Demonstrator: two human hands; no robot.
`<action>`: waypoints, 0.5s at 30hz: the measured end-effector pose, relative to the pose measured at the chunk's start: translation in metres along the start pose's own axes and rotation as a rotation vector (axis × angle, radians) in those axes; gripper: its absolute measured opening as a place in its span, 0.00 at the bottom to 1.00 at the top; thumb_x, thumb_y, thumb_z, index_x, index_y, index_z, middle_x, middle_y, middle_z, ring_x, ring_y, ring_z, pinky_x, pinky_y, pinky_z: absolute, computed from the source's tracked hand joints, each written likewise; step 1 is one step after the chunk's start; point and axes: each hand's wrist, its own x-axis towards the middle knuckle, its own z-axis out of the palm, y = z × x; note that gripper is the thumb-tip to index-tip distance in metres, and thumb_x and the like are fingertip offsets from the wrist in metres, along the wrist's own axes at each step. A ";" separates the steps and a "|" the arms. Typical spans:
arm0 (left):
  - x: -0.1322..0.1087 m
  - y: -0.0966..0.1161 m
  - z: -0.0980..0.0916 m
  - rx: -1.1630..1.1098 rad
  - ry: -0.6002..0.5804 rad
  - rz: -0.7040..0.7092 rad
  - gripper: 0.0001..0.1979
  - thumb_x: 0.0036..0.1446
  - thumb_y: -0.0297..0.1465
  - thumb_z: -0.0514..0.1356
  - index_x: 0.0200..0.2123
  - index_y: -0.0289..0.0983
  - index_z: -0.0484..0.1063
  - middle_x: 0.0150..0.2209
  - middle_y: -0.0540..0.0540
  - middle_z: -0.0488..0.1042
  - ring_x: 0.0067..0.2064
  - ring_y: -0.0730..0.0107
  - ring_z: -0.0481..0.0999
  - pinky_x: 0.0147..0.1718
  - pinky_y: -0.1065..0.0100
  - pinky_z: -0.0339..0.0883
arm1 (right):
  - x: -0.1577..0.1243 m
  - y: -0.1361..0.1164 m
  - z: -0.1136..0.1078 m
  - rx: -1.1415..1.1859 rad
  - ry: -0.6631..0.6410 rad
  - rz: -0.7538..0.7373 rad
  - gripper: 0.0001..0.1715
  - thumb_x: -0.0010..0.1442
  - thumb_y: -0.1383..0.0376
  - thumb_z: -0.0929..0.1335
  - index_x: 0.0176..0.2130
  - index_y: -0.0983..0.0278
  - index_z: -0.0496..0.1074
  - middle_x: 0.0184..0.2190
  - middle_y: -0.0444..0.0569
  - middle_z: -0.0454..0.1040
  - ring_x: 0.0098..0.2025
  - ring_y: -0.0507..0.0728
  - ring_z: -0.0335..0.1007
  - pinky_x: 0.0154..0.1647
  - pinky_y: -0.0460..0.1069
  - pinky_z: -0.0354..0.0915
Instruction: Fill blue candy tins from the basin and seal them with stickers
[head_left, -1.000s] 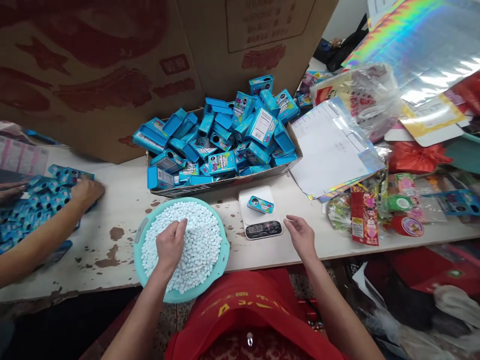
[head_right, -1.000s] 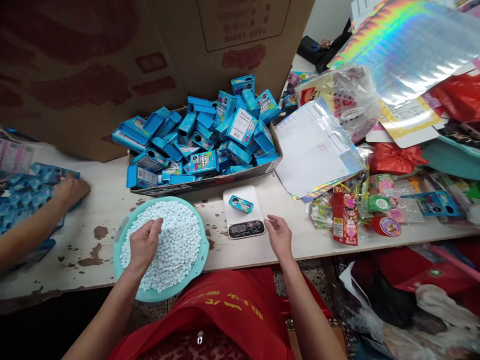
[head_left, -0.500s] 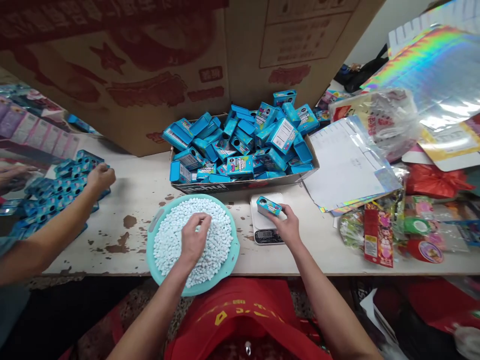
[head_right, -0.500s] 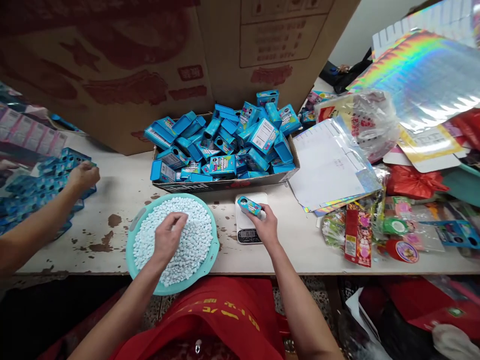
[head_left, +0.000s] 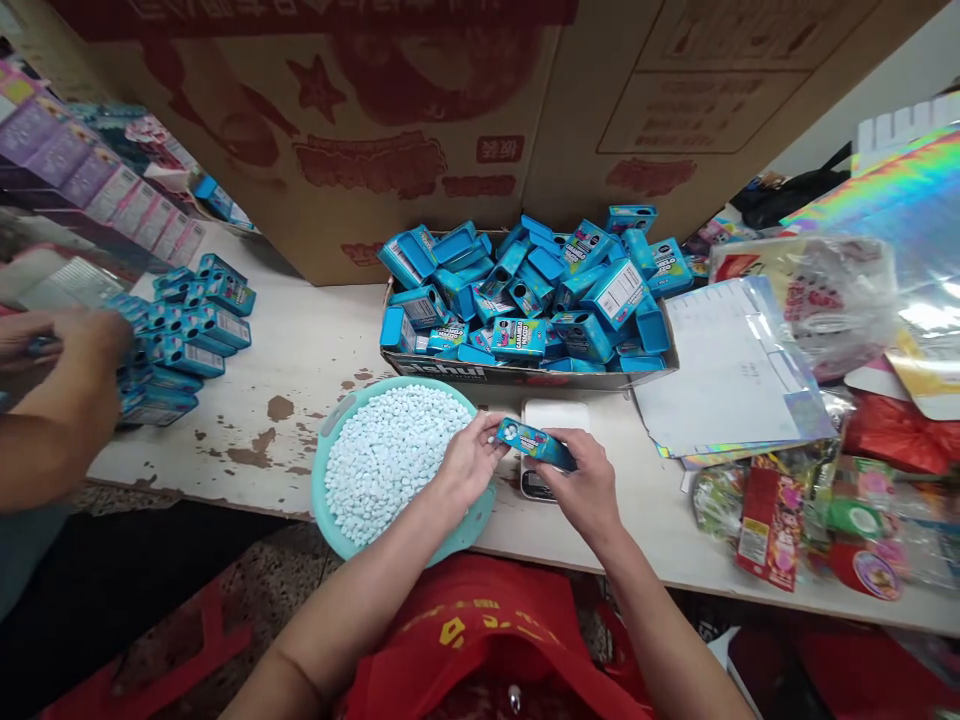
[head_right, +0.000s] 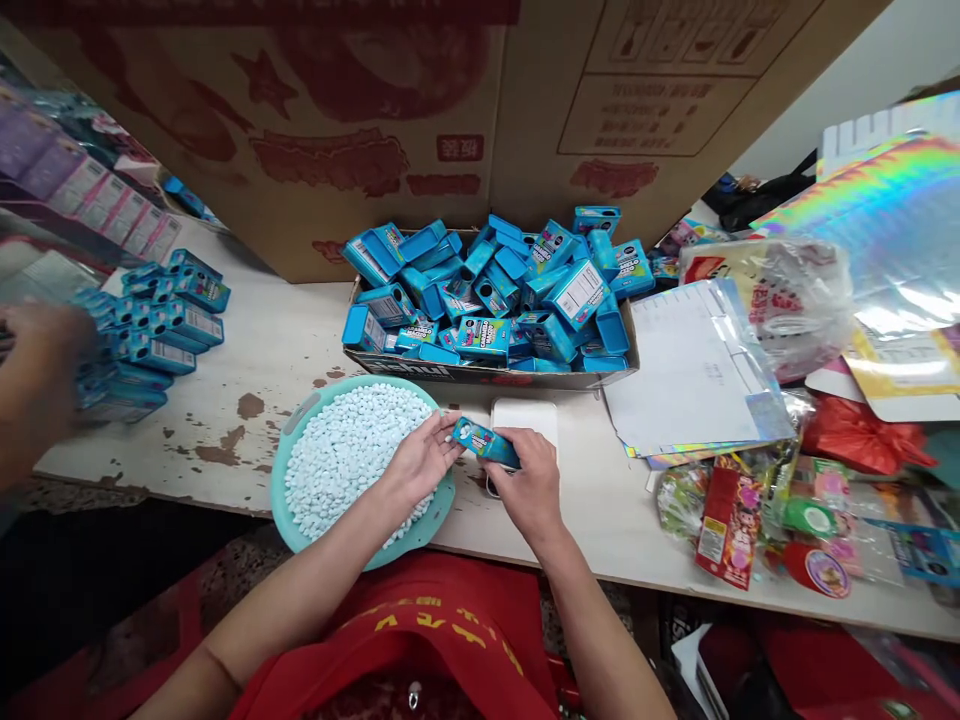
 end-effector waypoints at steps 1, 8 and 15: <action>-0.001 0.002 -0.003 0.006 -0.010 0.003 0.06 0.53 0.31 0.61 0.29 0.33 0.74 0.30 0.45 0.73 0.32 0.74 0.72 0.35 0.71 0.66 | 0.000 -0.003 -0.001 0.023 -0.004 0.003 0.12 0.52 0.59 0.68 0.39 0.58 0.71 0.34 0.47 0.74 0.38 0.59 0.68 0.41 0.54 0.61; -0.009 0.012 -0.010 0.099 -0.012 0.087 0.10 0.45 0.33 0.65 0.29 0.32 0.76 0.31 0.45 0.74 0.31 0.74 0.71 0.31 0.72 0.65 | -0.004 -0.015 0.001 0.021 -0.002 -0.050 0.13 0.52 0.59 0.69 0.40 0.56 0.71 0.36 0.47 0.74 0.39 0.60 0.68 0.41 0.54 0.61; -0.006 0.008 -0.015 0.143 -0.028 0.148 0.09 0.40 0.28 0.67 0.28 0.31 0.77 0.32 0.44 0.75 0.33 0.73 0.71 0.33 0.73 0.64 | -0.003 -0.010 0.012 0.050 -0.003 0.005 0.14 0.51 0.58 0.70 0.39 0.57 0.71 0.34 0.46 0.74 0.38 0.59 0.69 0.42 0.54 0.62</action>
